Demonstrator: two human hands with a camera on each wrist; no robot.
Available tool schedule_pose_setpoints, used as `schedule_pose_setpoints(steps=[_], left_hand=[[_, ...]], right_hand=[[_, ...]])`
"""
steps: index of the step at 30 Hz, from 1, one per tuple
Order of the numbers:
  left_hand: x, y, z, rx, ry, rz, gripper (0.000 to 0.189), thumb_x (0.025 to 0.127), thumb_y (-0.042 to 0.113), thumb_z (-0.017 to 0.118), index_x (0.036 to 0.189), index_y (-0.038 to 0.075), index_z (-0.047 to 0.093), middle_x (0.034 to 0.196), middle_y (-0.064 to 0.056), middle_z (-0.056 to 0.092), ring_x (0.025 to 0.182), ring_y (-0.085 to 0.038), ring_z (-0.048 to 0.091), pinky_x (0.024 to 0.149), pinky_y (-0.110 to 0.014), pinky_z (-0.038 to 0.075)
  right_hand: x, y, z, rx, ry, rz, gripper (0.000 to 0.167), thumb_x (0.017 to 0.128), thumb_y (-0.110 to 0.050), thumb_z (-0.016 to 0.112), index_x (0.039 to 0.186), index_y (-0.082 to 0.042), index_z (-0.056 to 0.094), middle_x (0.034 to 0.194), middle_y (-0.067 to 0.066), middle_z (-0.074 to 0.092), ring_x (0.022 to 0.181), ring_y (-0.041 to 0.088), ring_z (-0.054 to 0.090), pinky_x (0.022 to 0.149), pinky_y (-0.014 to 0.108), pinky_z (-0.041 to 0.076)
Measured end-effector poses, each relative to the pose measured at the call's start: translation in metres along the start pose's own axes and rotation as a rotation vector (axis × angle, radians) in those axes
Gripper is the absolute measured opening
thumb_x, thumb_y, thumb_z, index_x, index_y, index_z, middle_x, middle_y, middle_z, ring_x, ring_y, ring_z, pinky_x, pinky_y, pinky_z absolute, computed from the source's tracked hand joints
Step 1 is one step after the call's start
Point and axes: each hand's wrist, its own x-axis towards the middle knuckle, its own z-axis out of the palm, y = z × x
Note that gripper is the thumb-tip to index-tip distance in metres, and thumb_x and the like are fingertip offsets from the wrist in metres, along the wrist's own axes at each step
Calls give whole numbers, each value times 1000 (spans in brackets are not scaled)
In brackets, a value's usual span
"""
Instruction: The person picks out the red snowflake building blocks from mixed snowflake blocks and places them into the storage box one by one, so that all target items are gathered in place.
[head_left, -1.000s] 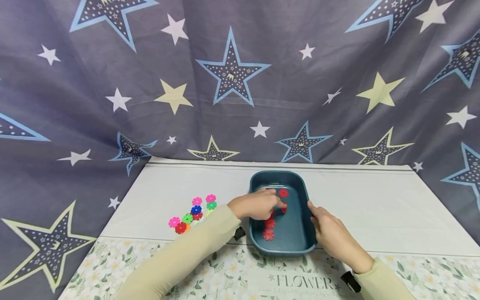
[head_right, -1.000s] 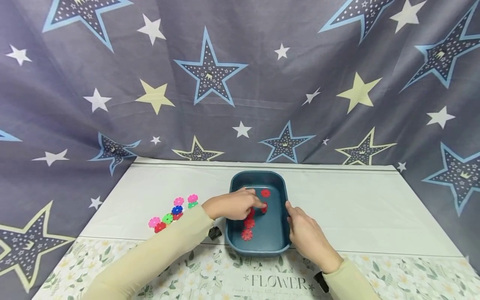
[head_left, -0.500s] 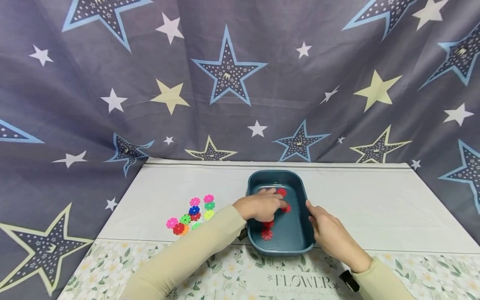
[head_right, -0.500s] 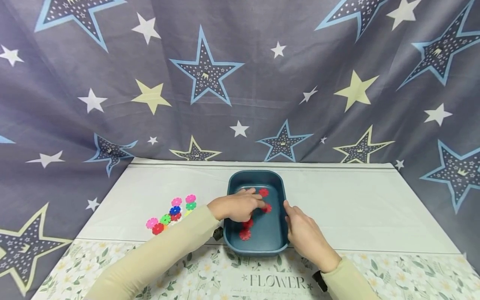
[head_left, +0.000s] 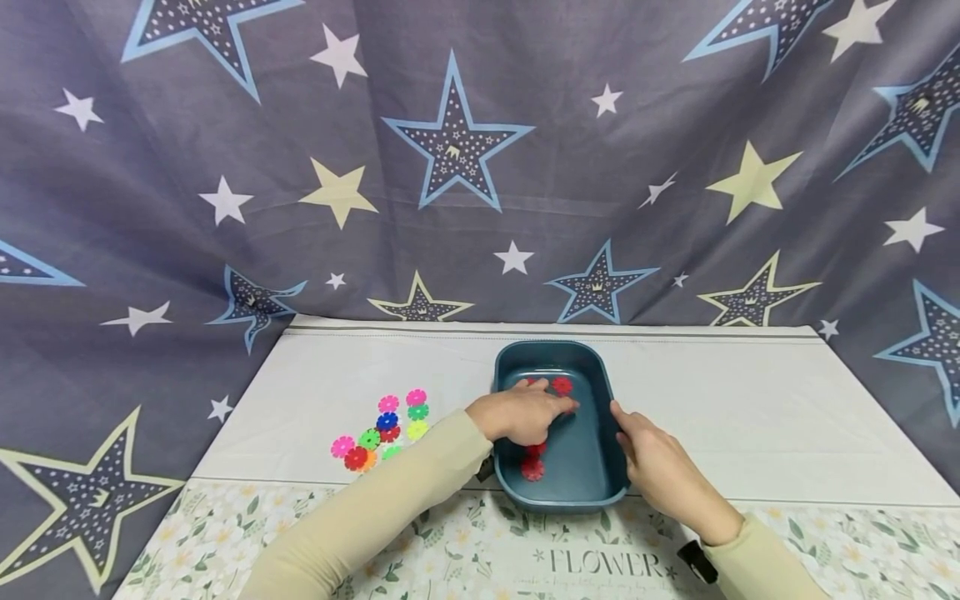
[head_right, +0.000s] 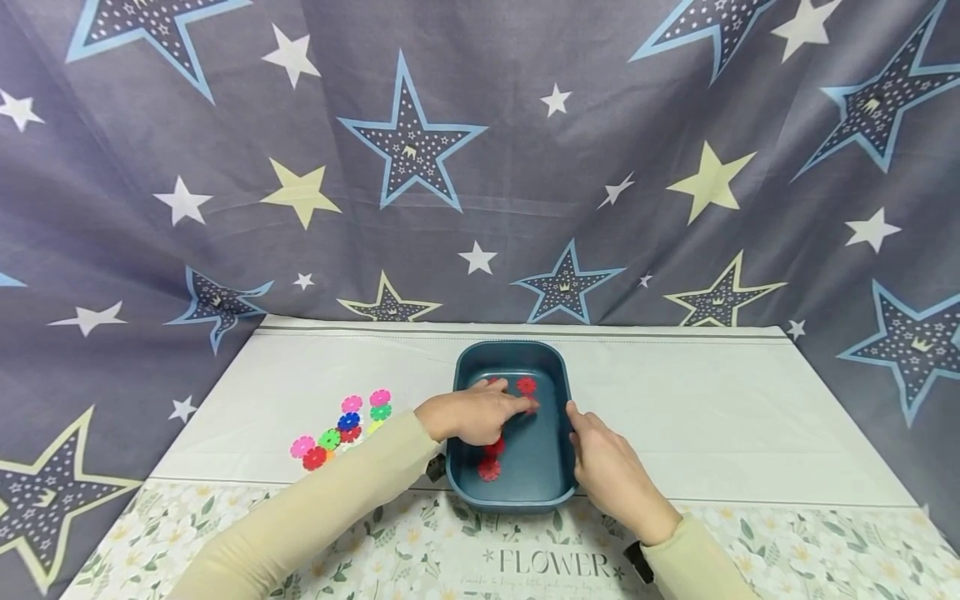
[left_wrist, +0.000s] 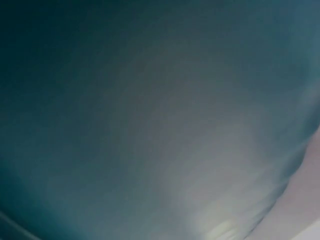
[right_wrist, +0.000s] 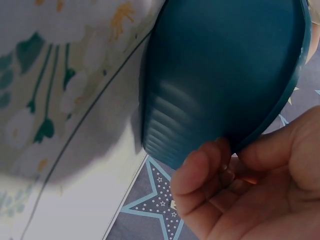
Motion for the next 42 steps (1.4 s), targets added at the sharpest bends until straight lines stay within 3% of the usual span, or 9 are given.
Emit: schedule_pose_setpoints(steps=[4,8,14,16,18,23,29,35,42], left_hand=[[-5,-4,-2,-13,17,-9,62,90,5,55,146,27,38,144,11,40,139,-23,20,111,-38,15],[-18,-13,-12,-30,118,33,56,91,5,54,143,21,42,142,6,44,133,-24,30,108,-38,23],[-62,-39,-35,-36,361,152,40,89,3,56,128,10,57,122,-2,59,108,-19,48,104,-35,27],[-79,-51,-39,-51,404,157,36,88,2,57,123,7,60,117,-4,61,108,-19,51,108,-37,23],[-95,-64,-38,-52,429,142,31,87,3,59,118,6,63,113,-4,62,105,-20,53,106,-38,25],[-131,-100,-18,-55,396,35,21,84,6,66,105,5,67,102,-5,64,97,-22,54,102,-41,31],[-165,-129,20,-144,251,-131,21,81,5,73,101,7,70,95,-5,63,90,-23,52,86,-41,43],[-175,-143,46,-160,234,-196,31,81,7,74,111,11,69,102,-4,56,93,-22,47,80,-38,44],[-172,-146,51,-172,252,-239,34,81,13,75,114,14,67,106,-2,50,96,-21,43,80,-36,43]], right_hand=[[1,-2,1,3,-2,-6,41,91,2,55,131,11,48,97,14,61,73,15,55,60,33,46],[1,-3,2,7,3,-19,41,91,2,54,131,11,48,101,16,61,82,22,60,65,37,49],[1,-3,0,-3,12,-25,42,91,2,54,131,11,48,102,16,61,86,26,61,69,41,50],[0,-3,-1,-4,9,-19,42,91,2,54,131,11,48,102,17,61,86,26,61,68,41,49],[0,-3,-2,-1,3,-13,42,91,2,54,132,12,47,103,17,61,86,26,61,68,41,49],[-1,-3,-4,5,-7,-3,43,91,3,54,132,12,46,104,17,61,87,25,61,68,41,50],[-1,-3,-4,13,-23,-2,44,92,3,53,133,12,44,100,15,60,80,21,59,62,36,46],[-2,-2,-4,13,-19,-5,44,91,3,54,133,12,44,99,15,60,81,23,59,63,36,46],[-1,-3,-3,12,-8,-10,44,91,3,54,133,13,45,103,17,61,90,29,61,68,40,49]])
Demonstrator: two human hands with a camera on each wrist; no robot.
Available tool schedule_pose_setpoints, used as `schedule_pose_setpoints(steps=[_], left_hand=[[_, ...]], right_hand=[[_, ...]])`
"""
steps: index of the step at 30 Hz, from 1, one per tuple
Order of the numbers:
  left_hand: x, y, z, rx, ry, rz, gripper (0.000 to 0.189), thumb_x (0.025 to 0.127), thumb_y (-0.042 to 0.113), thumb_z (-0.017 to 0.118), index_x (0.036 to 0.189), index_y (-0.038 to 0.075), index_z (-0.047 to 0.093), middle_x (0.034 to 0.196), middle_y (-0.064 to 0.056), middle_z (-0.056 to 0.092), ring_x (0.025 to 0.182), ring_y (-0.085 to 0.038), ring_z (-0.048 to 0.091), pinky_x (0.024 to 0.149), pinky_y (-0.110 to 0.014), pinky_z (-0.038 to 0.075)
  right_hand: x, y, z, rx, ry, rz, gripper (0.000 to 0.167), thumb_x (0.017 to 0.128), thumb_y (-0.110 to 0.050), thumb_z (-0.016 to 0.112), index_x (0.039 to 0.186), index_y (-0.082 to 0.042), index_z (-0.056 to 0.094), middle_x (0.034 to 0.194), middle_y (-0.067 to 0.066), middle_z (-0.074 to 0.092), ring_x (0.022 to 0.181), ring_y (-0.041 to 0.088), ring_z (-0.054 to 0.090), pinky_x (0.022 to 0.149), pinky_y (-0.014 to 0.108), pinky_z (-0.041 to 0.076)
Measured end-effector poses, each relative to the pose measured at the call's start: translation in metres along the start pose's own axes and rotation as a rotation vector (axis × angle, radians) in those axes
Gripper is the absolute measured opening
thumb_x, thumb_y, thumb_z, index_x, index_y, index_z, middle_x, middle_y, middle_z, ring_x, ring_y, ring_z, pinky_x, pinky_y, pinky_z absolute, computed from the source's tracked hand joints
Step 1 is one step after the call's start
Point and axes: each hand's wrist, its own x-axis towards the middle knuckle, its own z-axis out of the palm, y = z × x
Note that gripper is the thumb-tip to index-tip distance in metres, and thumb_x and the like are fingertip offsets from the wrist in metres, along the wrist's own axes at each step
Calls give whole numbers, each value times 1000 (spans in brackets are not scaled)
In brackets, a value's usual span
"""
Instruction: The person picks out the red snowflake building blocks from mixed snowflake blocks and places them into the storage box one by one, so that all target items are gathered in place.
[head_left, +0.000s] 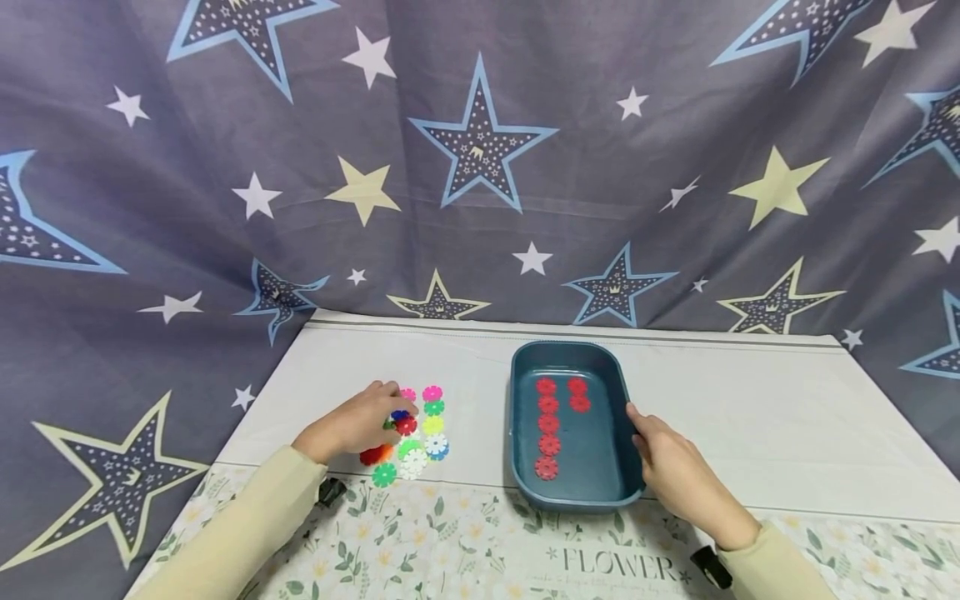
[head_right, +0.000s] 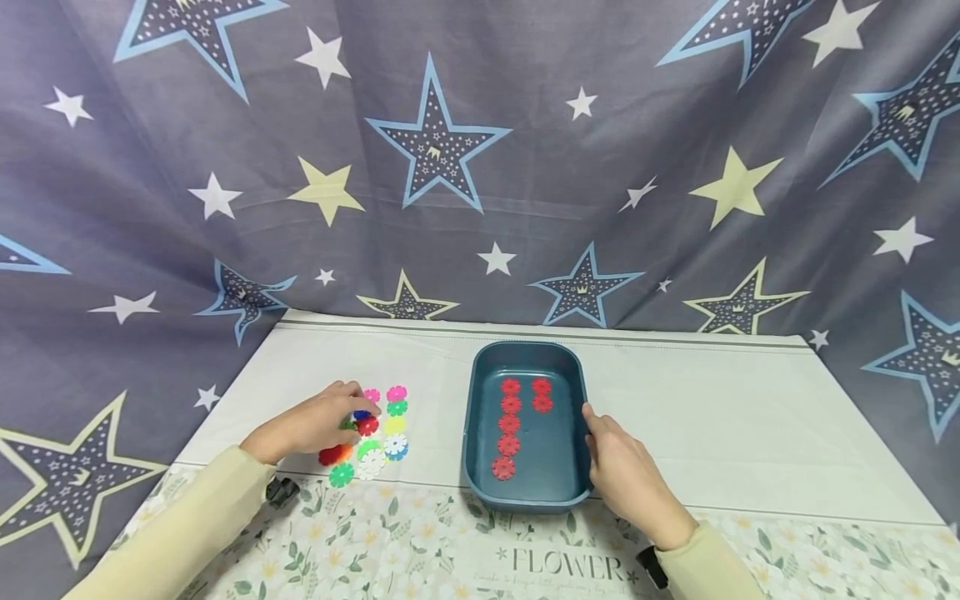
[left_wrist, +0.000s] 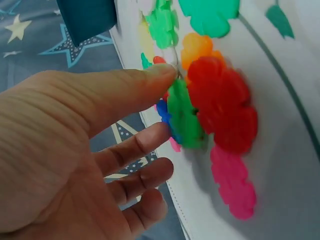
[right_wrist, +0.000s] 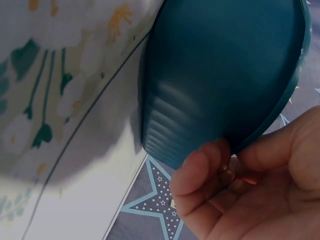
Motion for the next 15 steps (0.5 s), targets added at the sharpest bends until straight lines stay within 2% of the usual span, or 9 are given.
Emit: schedule_pose_setpoints(steps=[5,10,15], left_hand=[[5,2,0,11,16,42,18,81,11,75,94,11,62,93,0,47,87,-19,40,75,-36,40],[11,4,-1,23,38,75,26,80,7,74,80,13,50,80,3,41,79,-19,37,71,-35,33],[14,7,0,5,105,114,27,82,6,73,74,16,49,69,6,42,70,-15,39,67,-31,36]], right_hand=[[0,1,0,-6,-2,6,44,91,3,54,133,12,45,101,17,61,88,28,61,67,39,49],[1,1,0,-4,5,4,44,91,3,54,133,12,45,100,16,61,88,27,61,67,39,48],[0,2,1,4,6,-2,43,91,3,55,133,12,45,101,17,61,90,30,61,68,40,49]])
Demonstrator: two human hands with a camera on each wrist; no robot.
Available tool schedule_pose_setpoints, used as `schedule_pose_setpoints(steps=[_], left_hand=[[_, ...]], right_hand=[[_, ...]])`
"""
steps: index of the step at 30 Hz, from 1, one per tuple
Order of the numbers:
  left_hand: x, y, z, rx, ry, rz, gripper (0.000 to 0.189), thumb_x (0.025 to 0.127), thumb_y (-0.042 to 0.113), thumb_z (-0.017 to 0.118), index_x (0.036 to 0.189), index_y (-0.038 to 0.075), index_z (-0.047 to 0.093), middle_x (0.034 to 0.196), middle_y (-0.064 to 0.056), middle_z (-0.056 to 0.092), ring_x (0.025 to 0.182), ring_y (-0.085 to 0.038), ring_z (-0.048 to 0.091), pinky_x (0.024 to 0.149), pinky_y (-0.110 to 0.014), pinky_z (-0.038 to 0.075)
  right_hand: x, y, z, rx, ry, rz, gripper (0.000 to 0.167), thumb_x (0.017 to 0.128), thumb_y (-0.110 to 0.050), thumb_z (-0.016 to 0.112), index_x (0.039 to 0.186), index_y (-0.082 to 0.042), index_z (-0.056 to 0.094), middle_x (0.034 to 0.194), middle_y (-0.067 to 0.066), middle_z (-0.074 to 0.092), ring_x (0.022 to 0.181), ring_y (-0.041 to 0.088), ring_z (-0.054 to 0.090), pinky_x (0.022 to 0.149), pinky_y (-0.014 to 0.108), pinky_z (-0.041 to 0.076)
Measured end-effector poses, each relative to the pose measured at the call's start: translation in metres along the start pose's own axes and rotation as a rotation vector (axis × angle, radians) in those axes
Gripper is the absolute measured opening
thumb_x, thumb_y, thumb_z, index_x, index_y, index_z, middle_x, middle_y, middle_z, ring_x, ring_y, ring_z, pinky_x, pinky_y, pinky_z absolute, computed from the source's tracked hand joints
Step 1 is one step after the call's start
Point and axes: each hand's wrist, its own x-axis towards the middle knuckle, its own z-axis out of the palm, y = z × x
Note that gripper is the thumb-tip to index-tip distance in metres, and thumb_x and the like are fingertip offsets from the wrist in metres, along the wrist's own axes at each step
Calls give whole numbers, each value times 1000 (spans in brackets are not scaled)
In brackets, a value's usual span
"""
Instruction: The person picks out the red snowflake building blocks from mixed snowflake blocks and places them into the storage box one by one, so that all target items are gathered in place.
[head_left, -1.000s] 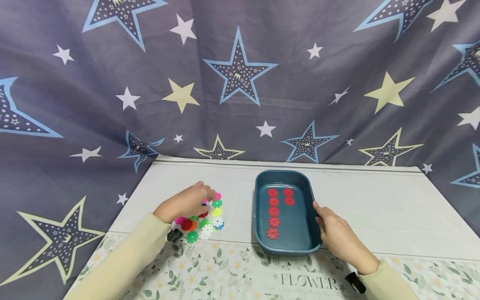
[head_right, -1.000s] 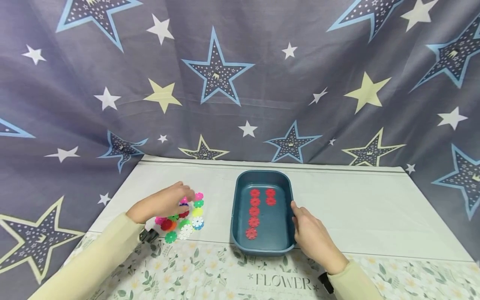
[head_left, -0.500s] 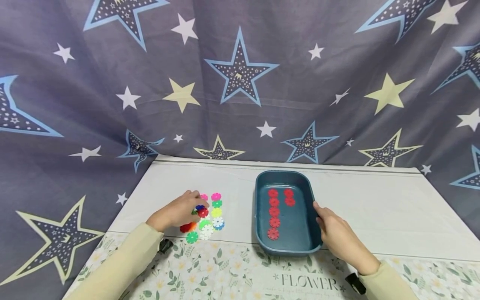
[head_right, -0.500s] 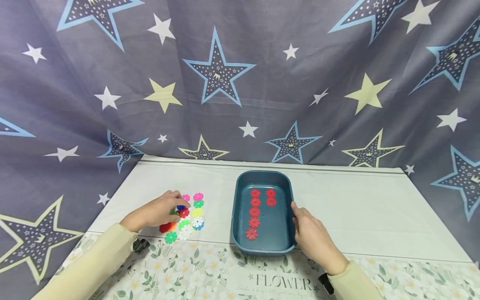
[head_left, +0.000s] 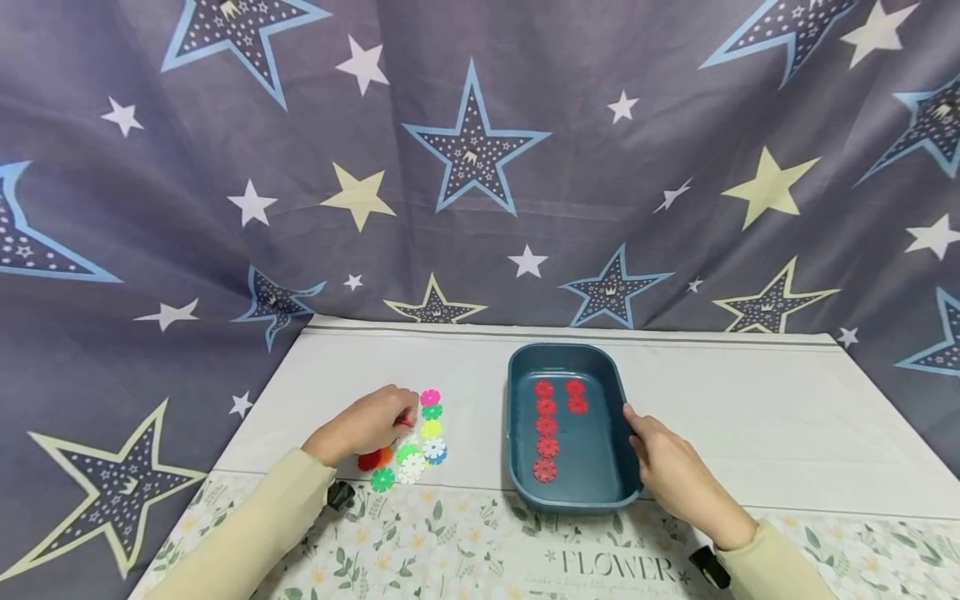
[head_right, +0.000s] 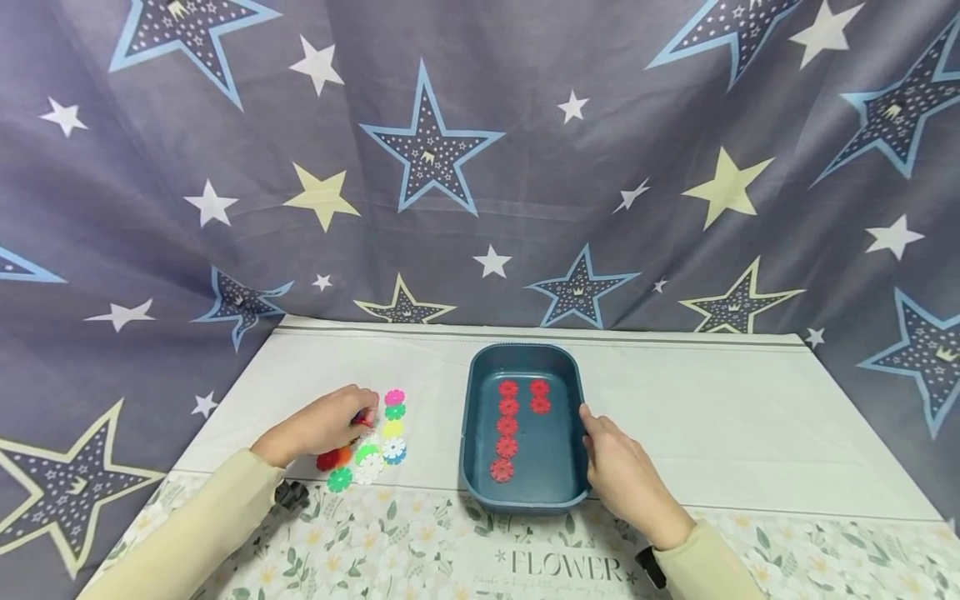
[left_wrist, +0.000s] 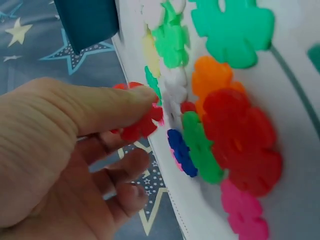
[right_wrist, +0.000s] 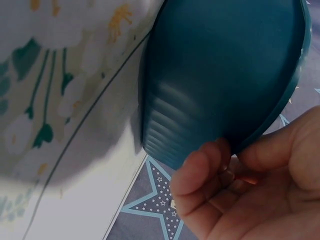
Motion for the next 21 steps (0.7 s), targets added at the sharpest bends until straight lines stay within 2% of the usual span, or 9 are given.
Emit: schedule_pose_setpoints(steps=[4,7,10,14,18,21], left_hand=[[5,7,-6,-14,67,-6,21,83,9,73,78,18,54,68,8,48,66,-12,44,61,-28,40],[8,14,-10,-19,141,38,11,85,7,70,84,16,64,73,9,57,67,-9,51,64,-27,46],[11,24,-15,-43,231,96,12,87,4,67,94,14,68,81,7,64,69,-5,56,66,-26,49],[15,42,-19,-111,335,157,14,89,3,65,93,17,64,83,8,65,68,0,55,61,-25,47],[21,59,-22,-155,419,199,10,86,6,68,88,16,69,82,9,64,68,-1,53,59,-24,46],[26,67,-22,-155,443,213,10,85,9,71,93,13,74,81,10,63,70,-6,53,59,-22,45]], right_hand=[[-1,1,1,0,10,-9,43,91,3,55,132,12,46,101,17,61,89,29,61,68,39,49],[-1,1,1,-6,17,-15,43,91,3,55,132,12,47,102,18,61,89,30,61,68,40,49],[-1,1,1,-10,15,-12,43,91,3,55,132,12,47,100,17,61,86,28,61,67,38,49],[-2,1,2,-15,12,-11,43,91,3,55,131,12,47,98,16,61,83,27,61,65,37,48],[-2,0,1,-18,18,-10,43,91,3,56,131,12,47,97,16,61,82,26,61,65,37,48],[-1,0,1,-13,14,-3,43,91,3,55,131,12,47,96,15,61,82,25,61,64,37,48]])
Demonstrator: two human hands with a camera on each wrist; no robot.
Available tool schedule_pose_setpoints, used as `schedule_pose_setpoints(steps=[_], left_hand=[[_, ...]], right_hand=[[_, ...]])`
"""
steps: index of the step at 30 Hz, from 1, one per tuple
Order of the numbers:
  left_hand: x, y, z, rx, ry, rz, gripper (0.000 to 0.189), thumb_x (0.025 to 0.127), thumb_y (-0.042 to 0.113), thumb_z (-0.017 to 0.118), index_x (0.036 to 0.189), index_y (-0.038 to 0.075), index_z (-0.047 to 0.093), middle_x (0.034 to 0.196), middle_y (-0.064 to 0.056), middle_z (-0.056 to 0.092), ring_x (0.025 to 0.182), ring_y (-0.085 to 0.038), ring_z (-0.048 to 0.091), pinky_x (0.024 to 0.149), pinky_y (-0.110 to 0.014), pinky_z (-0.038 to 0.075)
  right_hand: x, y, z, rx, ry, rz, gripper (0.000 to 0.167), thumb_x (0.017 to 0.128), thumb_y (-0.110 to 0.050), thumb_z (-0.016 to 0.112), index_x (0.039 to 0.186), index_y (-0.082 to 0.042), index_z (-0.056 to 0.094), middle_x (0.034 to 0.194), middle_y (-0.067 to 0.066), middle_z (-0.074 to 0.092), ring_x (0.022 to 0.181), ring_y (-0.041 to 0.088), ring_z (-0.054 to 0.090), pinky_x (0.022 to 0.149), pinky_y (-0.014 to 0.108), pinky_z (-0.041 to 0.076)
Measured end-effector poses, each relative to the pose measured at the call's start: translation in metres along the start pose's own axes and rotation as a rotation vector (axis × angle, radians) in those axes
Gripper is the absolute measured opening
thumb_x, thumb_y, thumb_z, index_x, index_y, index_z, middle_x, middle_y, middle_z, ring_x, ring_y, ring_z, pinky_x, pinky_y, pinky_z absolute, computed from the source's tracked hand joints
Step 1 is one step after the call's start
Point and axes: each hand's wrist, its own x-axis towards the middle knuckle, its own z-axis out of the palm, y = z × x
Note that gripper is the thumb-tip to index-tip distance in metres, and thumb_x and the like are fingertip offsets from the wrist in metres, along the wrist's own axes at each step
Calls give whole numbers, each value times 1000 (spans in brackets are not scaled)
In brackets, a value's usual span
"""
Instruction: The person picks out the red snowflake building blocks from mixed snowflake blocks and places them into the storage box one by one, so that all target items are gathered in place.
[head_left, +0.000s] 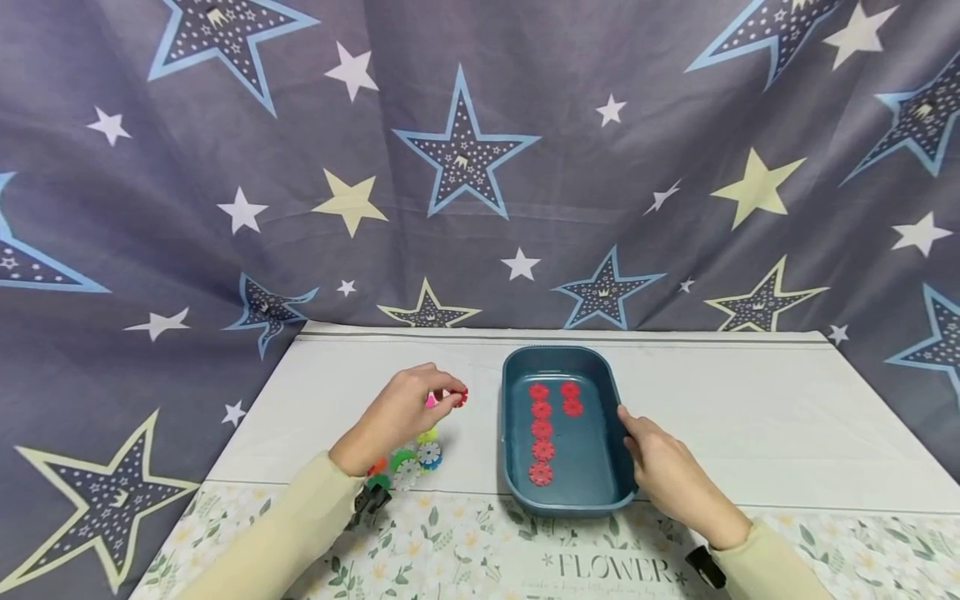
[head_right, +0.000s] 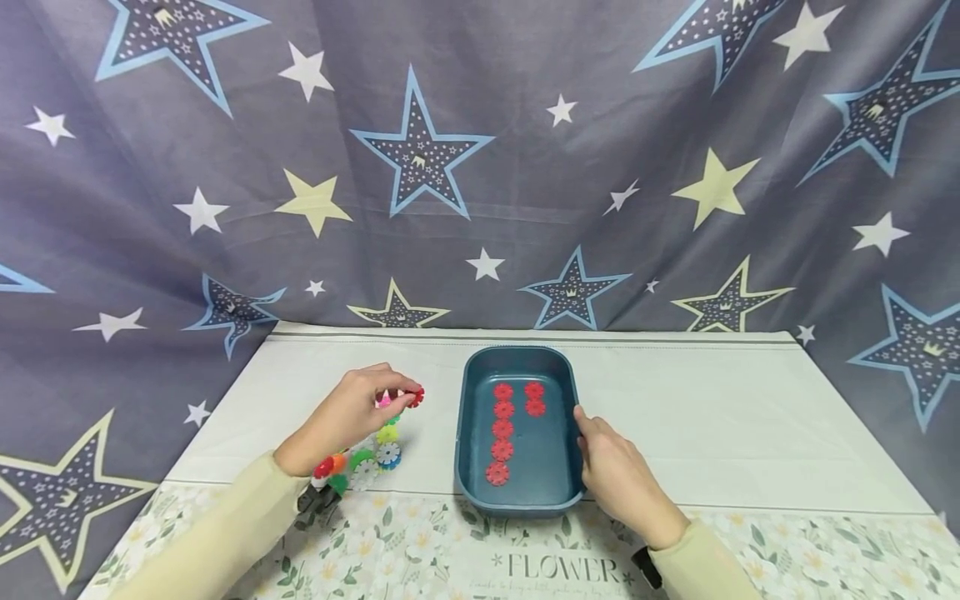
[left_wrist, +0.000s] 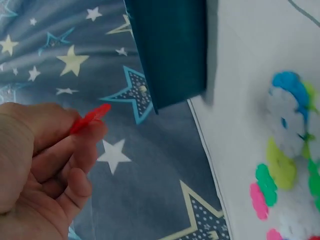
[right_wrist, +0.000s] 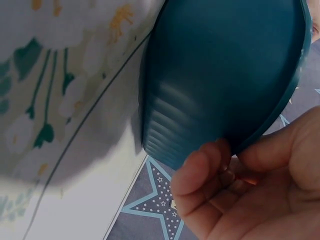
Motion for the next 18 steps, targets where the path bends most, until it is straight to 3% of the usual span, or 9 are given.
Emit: schedule_pose_setpoints(steps=[9,18], left_hand=[[11,15,5,30,-109,25,29,89,13,61,117,10,69,76,10,51,61,-6,37,50,-21,36],[17,24,16,-24,-153,71,32,89,8,57,118,11,68,78,11,51,66,-6,38,52,-20,36]], right_hand=[[1,0,0,2,-19,19,43,91,2,55,132,11,47,95,14,61,79,20,59,63,35,47],[2,0,-1,6,-20,17,42,91,3,55,131,11,48,93,13,60,73,15,54,61,33,46]])
